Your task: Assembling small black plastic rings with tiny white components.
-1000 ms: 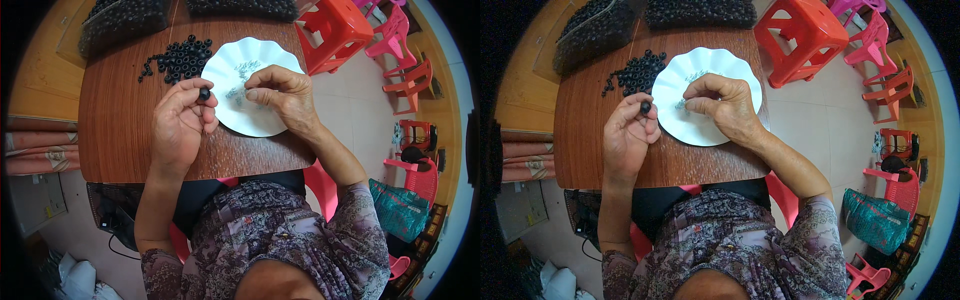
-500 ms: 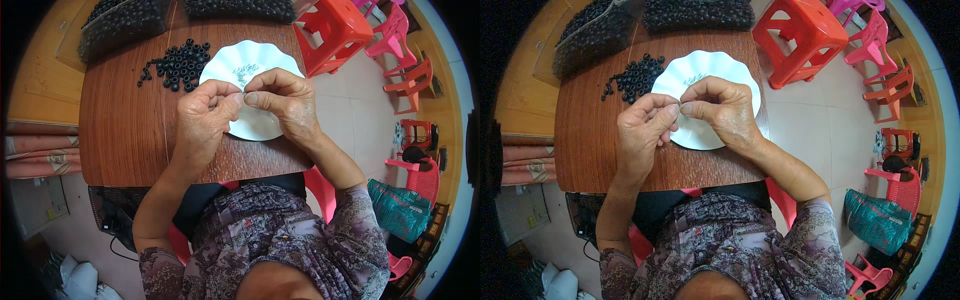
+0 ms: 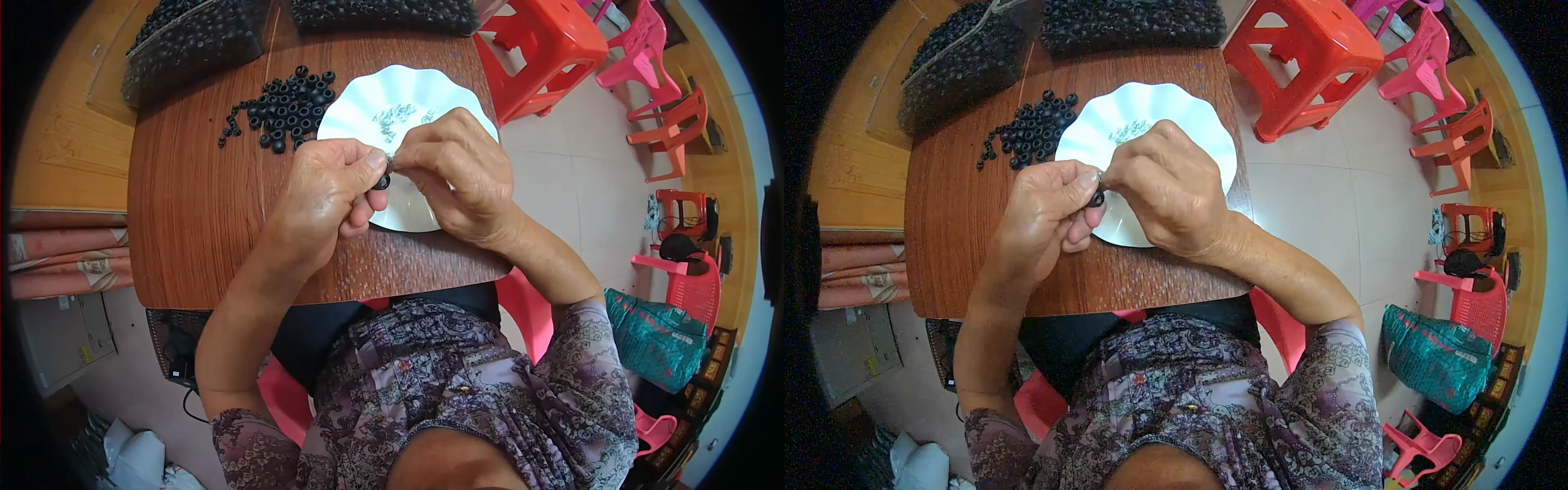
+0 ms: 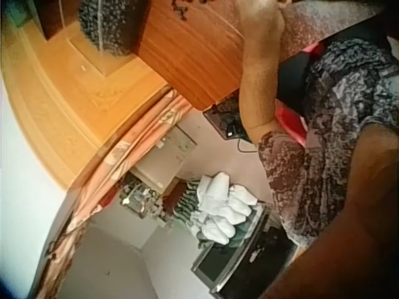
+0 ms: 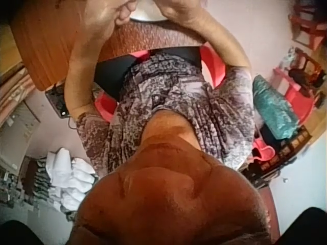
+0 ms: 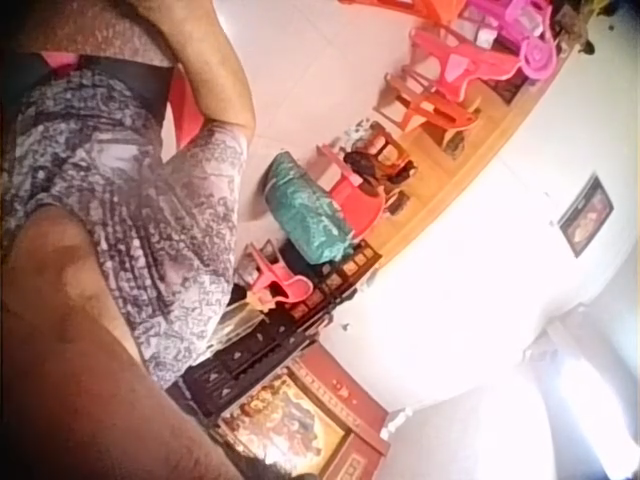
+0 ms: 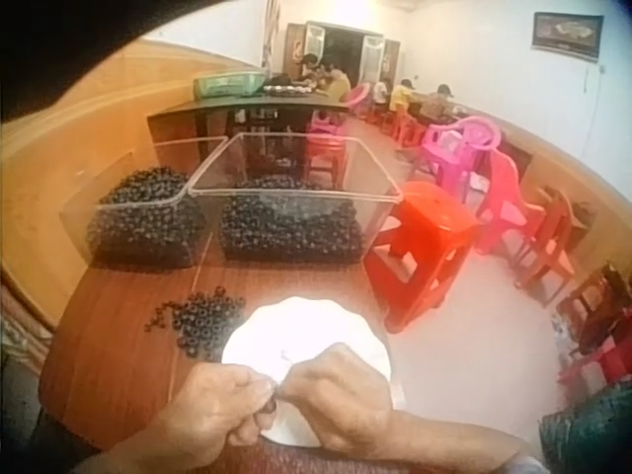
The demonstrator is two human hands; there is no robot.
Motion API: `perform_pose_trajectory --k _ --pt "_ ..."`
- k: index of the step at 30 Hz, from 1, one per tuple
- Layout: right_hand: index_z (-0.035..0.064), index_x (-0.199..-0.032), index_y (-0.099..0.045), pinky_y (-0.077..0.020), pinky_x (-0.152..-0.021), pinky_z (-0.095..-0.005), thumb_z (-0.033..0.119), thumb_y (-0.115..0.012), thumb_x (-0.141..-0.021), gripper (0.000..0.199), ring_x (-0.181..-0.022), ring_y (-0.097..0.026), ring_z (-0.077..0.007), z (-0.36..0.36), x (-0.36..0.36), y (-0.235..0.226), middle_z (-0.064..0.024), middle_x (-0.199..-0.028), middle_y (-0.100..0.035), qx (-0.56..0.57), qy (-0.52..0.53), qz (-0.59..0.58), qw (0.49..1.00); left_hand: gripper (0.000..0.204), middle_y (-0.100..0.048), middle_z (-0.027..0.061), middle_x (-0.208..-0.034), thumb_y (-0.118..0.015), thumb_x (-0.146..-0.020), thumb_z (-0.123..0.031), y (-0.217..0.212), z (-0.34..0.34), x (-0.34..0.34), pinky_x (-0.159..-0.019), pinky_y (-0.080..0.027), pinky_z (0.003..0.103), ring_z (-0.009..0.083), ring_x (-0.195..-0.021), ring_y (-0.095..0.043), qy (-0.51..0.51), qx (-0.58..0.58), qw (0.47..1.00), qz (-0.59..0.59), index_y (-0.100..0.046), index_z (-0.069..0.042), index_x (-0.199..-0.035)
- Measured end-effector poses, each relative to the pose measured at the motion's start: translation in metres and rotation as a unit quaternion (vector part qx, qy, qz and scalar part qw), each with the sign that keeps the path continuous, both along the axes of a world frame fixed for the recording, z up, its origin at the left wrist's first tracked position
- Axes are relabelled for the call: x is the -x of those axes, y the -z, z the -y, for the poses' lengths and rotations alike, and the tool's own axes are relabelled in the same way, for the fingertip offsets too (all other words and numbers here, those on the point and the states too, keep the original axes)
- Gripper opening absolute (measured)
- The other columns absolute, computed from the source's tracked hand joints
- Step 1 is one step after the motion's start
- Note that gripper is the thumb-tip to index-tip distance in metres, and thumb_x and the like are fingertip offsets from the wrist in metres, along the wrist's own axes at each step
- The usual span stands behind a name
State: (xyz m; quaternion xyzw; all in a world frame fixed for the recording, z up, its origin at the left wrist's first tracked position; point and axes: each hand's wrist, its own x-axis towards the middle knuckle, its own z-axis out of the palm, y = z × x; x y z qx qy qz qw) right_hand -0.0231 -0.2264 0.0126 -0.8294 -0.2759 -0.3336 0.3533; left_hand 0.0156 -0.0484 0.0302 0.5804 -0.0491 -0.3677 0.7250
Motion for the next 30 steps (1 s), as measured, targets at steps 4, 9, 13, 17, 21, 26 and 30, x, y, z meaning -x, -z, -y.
perform_pose_trajectory --k 4,9,13,17,21,26,30 --pt "0.0004 -0.084 -0.06 -0.0456 -0.058 -0.0308 -0.007 -0.072 -0.06 0.028 -0.07 -0.056 -0.0232 0.002 -0.001 0.006 -0.0111 -0.082 -0.061 0.061 -0.003 0.064 0.996 0.021 -0.054 0.0033 -0.06 -0.053 -0.092 -0.015 -0.005 -0.003 -0.007 -0.034 -0.029 0.018 0.0032 -0.041 -0.041 0.031 -0.012 0.999 -0.02 -0.057 0.002 -0.079" --pt "-0.0012 -0.085 -0.058 -0.0452 -0.058 -0.0313 -0.007 -0.071 -0.06 0.029 -0.07 -0.055 -0.0241 0.003 -0.002 0.01 -0.0121 -0.082 -0.06 0.095 -0.007 0.095 0.991 0.027 -0.051 0.0002 -0.059 -0.053 -0.093 -0.02 -0.013 -0.001 -0.013 -0.035 -0.025 0.017 0.0022 -0.041 -0.037 0.078 -0.079 0.993 -0.03 -0.053 -0.003 -0.072" --pt "-0.0015 -0.083 -0.057 -0.0449 -0.058 -0.0314 -0.008 -0.069 -0.059 0.028 -0.069 -0.054 -0.024 0.007 -0.004 0.014 -0.0123 -0.081 -0.06 0.112 0.006 0.086 0.99 0.025 -0.051 0.0001 -0.058 -0.054 -0.093 -0.018 -0.017 -0.001 -0.017 -0.034 -0.025 0.017 0.0022 -0.04 -0.037 0.084 -0.082 0.992 -0.041 -0.052 -0.003 -0.072" --pt "-0.0002 -0.082 -0.058 -0.0451 -0.06 -0.0307 -0.009 -0.068 -0.058 0.027 -0.069 -0.056 -0.0237 0.012 -0.007 0.015 -0.0109 -0.08 -0.06 0.099 0.043 0.021 0.994 0.024 -0.051 0.0002 -0.059 -0.055 -0.092 -0.017 -0.009 0.003 -0.021 -0.038 -0.029 0.018 0.0025 -0.044 -0.039 0.081 -0.176 0.972 0.13 -0.055 -0.001 -0.075" --pt "0.0017 -0.08 -0.059 -0.0453 -0.061 -0.0304 -0.011 -0.066 -0.062 0.023 -0.072 -0.058 -0.0235 0.02 -0.007 0.006 -0.009 -0.079 -0.061 0.047 0.053 -0.052 0.996 0.018 -0.052 -0.0005 -0.06 -0.057 -0.089 -0.016 0.003 0.008 -0.024 -0.047 -0.035 0.023 0.005 -0.052 -0.044 0.09 -0.252 0.872 0.409 -0.058 0.001 -0.082" --pt "0.005 -0.077 -0.06 -0.0449 -0.062 -0.0337 -0.005 -0.067 -0.065 0.018 -0.072 -0.057 -0.0241 0.023 -0.003 0.01 -0.0069 -0.074 -0.06 -0.023 0.047 -0.122 0.991 0.017 -0.055 0.007 -0.063 -0.059 -0.086 -0.013 -0.003 0.011 -0.023 -0.054 -0.041 0.031 0.0151 -0.057 -0.053 0.073 -0.295 0.845 0.44 -0.058 0.004 -0.084" --pt "0.0036 -0.078 -0.061 -0.0461 -0.063 -0.0308 -0.005 -0.067 -0.068 0.015 -0.07 -0.058 -0.0196 0.023 0.002 0.007 -0.0056 -0.075 -0.062 -0.069 0.04 -0.173 0.982 0.019 -0.06 0.0117 -0.065 -0.058 -0.087 -0.013 0.004 0.007 -0.025 -0.056 -0.047 0.032 0.0179 -0.059 -0.06 0.055 -0.23 0.885 0.401 -0.06 0.005 -0.086"
